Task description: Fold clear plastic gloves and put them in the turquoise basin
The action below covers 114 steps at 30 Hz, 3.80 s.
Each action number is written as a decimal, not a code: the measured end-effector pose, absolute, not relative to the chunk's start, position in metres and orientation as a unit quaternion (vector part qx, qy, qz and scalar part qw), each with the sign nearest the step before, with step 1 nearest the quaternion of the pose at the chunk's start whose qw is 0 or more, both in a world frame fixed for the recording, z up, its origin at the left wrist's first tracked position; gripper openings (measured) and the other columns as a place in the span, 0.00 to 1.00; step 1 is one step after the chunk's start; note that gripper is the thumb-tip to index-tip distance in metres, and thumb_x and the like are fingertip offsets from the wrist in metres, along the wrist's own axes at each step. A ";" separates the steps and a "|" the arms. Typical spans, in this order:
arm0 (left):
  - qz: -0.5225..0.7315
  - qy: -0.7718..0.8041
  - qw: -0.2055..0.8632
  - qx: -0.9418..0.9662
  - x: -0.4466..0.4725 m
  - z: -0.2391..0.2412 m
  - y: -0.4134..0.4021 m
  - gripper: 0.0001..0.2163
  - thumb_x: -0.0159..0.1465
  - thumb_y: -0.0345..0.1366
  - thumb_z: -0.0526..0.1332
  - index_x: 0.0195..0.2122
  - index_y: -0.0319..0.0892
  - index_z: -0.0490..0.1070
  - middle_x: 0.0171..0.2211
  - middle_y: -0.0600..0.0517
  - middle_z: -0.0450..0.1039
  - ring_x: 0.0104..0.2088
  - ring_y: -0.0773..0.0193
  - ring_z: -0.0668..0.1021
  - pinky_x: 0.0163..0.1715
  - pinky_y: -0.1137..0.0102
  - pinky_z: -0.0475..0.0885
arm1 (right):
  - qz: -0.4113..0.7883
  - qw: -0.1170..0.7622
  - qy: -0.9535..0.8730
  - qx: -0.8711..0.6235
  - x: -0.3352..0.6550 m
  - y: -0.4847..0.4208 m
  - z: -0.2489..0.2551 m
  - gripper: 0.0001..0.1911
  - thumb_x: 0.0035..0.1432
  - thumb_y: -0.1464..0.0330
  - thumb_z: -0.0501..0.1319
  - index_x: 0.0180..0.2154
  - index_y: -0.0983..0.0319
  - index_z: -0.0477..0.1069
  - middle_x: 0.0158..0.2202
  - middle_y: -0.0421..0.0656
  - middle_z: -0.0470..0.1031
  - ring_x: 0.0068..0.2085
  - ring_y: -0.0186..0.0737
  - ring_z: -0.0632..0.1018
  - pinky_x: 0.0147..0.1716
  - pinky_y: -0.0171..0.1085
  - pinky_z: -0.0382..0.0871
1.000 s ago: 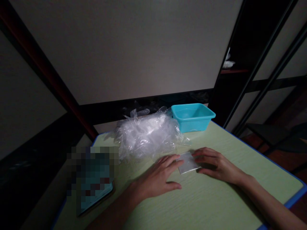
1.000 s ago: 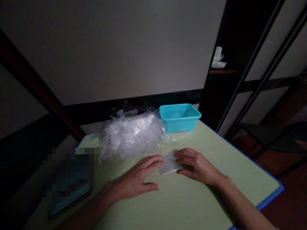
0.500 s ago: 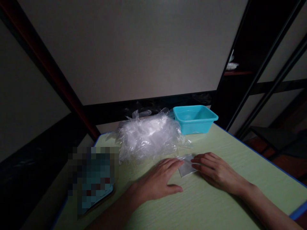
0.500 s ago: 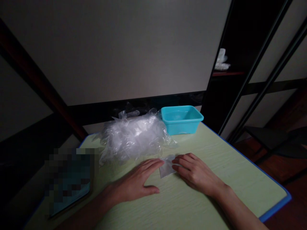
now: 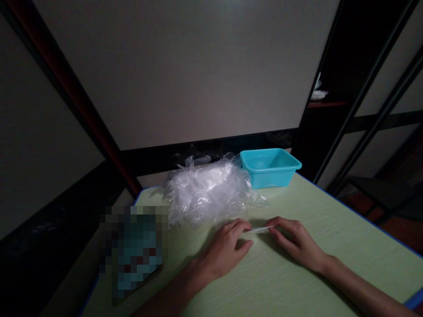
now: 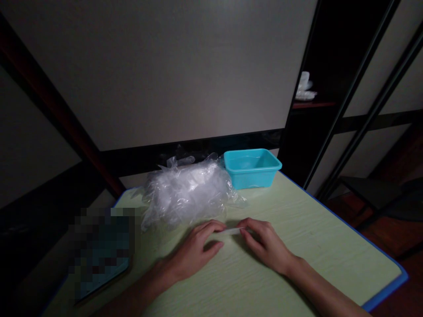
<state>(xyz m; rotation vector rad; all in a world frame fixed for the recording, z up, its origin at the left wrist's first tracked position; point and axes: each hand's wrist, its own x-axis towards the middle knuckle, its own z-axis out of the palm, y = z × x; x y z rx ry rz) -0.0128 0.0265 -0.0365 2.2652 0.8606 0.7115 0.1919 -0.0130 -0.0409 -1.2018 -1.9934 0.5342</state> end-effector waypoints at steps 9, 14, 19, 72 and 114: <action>0.344 0.332 0.586 0.654 0.004 -0.051 0.028 0.07 0.54 0.35 0.56 0.22 0.40 0.59 0.21 0.57 0.62 0.24 0.69 0.67 0.24 0.75 0.60 | 0.359 0.493 -0.631 -0.479 0.190 -0.009 -0.046 0.12 0.58 0.63 0.56 0.43 0.60 0.66 0.26 0.38 0.70 0.25 0.32 0.70 0.21 0.29 0.63; 0.356 0.330 0.605 0.632 0.006 -0.053 0.028 0.08 0.52 0.37 0.57 0.23 0.40 0.60 0.22 0.56 0.63 0.24 0.69 0.68 0.25 0.75 0.61 | 0.405 0.482 -0.646 -0.432 0.189 -0.009 -0.046 0.10 0.51 0.65 0.63 0.37 0.60 0.74 0.35 0.43 0.77 0.35 0.37 0.76 0.33 0.33 0.70; 0.360 0.335 0.610 0.621 0.006 -0.053 0.029 0.07 0.51 0.37 0.58 0.22 0.40 0.60 0.21 0.56 0.63 0.23 0.69 0.68 0.24 0.75 0.60 | 0.430 0.457 -0.655 -0.420 0.186 -0.007 -0.049 0.10 0.50 0.68 0.64 0.37 0.61 0.76 0.37 0.45 0.79 0.36 0.39 0.78 0.36 0.36 0.71; 0.375 0.340 0.599 0.620 0.004 -0.050 0.031 0.17 0.50 0.26 0.60 0.43 0.36 0.75 0.19 0.54 0.68 0.19 0.72 0.66 0.20 0.76 0.62 | 0.449 0.453 -0.636 -0.435 0.185 -0.005 -0.048 0.24 0.50 0.65 0.64 0.50 0.58 0.68 0.47 0.45 0.74 0.44 0.43 0.75 0.44 0.42 0.69; 0.362 0.329 0.621 0.612 0.000 -0.045 0.032 0.28 0.51 0.27 0.59 0.55 0.35 0.62 0.16 0.57 0.67 0.18 0.72 0.65 0.21 0.76 0.60 | 0.447 0.470 -0.647 -0.402 0.188 -0.008 -0.046 0.23 0.53 0.68 0.62 0.52 0.54 0.65 0.56 0.43 0.63 0.56 0.42 0.66 0.55 0.45 0.56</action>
